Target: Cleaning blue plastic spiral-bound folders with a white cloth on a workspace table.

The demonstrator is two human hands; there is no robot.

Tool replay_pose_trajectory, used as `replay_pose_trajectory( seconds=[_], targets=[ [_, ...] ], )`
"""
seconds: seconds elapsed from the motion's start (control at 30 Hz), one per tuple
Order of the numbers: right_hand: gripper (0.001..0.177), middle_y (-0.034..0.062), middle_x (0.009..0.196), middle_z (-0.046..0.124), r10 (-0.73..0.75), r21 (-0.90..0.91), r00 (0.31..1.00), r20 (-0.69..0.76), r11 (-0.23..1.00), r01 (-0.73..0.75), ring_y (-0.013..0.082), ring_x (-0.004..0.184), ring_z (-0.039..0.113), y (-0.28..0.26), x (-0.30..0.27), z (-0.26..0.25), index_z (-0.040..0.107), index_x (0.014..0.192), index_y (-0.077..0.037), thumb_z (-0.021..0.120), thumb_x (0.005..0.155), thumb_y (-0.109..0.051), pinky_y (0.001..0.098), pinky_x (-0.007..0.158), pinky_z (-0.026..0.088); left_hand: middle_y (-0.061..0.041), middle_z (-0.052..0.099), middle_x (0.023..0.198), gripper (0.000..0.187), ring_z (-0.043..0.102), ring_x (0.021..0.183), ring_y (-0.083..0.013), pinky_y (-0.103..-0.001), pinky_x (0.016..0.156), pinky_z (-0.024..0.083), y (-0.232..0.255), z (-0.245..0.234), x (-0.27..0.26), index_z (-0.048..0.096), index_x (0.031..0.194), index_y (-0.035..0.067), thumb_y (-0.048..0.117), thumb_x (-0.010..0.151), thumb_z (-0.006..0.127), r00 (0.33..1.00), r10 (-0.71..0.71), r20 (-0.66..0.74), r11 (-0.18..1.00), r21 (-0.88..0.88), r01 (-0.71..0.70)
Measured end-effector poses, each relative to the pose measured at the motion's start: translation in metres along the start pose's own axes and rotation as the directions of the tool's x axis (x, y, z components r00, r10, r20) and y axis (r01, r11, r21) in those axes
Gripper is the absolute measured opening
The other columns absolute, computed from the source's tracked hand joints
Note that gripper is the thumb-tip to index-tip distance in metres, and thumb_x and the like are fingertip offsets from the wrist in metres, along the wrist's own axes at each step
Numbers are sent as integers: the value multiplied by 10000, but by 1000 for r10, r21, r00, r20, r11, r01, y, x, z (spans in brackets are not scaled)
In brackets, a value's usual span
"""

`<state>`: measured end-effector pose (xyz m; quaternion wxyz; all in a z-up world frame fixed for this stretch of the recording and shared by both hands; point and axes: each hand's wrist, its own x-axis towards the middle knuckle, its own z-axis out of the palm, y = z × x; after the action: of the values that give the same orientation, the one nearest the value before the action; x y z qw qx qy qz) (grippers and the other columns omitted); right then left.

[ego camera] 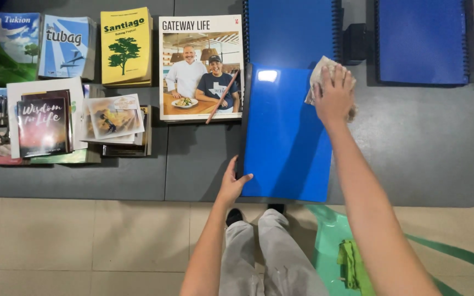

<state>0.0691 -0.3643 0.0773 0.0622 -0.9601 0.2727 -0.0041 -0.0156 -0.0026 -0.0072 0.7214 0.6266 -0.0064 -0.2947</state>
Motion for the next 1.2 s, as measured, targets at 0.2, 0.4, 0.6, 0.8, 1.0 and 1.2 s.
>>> replay_pose_trajectory(
  seconds=[0.2, 0.4, 0.6, 0.8, 1.0, 1.2],
  targets=[
    [566, 78, 1730, 216, -269, 154, 940, -211, 940, 304, 338, 1589, 147, -79, -64, 74, 268, 1665, -208, 318, 1133, -394, 576, 1277, 35, -138, 554, 1452, 839, 563, 1287, -211, -347, 1058, 471, -6, -5, 5, 311, 1569, 62, -38, 837, 709, 993, -121, 1, 992, 19, 121],
    [528, 57, 1643, 409, -379, 146, 898, -223, 898, 416, 354, 1509, 375, -77, -231, 51, 495, 1537, -314, 532, 1021, -421, 564, 1227, 255, -203, 558, 1438, 866, 580, 1249, -259, -386, 1033, 498, -22, -9, 13, 300, 1579, 36, -39, 820, 711, 997, -12, 70, 997, -80, 18],
    [568, 145, 1646, 395, -104, 129, 961, -255, 982, 140, 439, 1484, 353, -5, -261, 61, 449, 1589, -242, 517, 1053, -415, 592, 1217, 223, -164, 426, 1543, 893, 491, 1361, -228, -361, 1090, 446, -22, -12, 12, 229, 1607, 55, -37, 875, 731, 997, -55, 59, 996, 72, 51],
    [573, 140, 1691, 314, 86, 151, 948, -306, 988, -41, 479, 1530, 234, -62, -212, 101, 369, 1641, -248, 456, 1095, -396, 626, 1236, 156, -157, 508, 1508, 892, 554, 1306, -235, -364, 1053, 491, -20, -10, 10, 219, 1614, 64, -16, 872, 707, 992, -20, 123, 995, -89, 32],
    [671, 213, 1689, 273, 63, 588, 983, -170, 807, 50, 462, 1571, 186, -111, -198, 92, 370, 1613, -181, 512, 1057, -529, 566, 1253, 155, -168, 539, 1470, 834, 568, 1286, -240, -337, 1030, 484, -38, -3, 8, 260, 1594, 65, -53, 889, 690, 976, 187, 109, 974, 108, -199],
    [935, 277, 1524, 471, 95, 689, 975, -199, 722, 70, 439, 1396, 459, -144, -201, 7, 353, 1548, -10, 781, 839, -445, 483, 1114, 414, -135, 596, 1371, 761, 620, 1226, -237, -353, 1002, 525, 39, 35, -40, 348, 1553, 86, -10, 890, 708, 950, 252, 186, 967, 2, -257]
  ],
)
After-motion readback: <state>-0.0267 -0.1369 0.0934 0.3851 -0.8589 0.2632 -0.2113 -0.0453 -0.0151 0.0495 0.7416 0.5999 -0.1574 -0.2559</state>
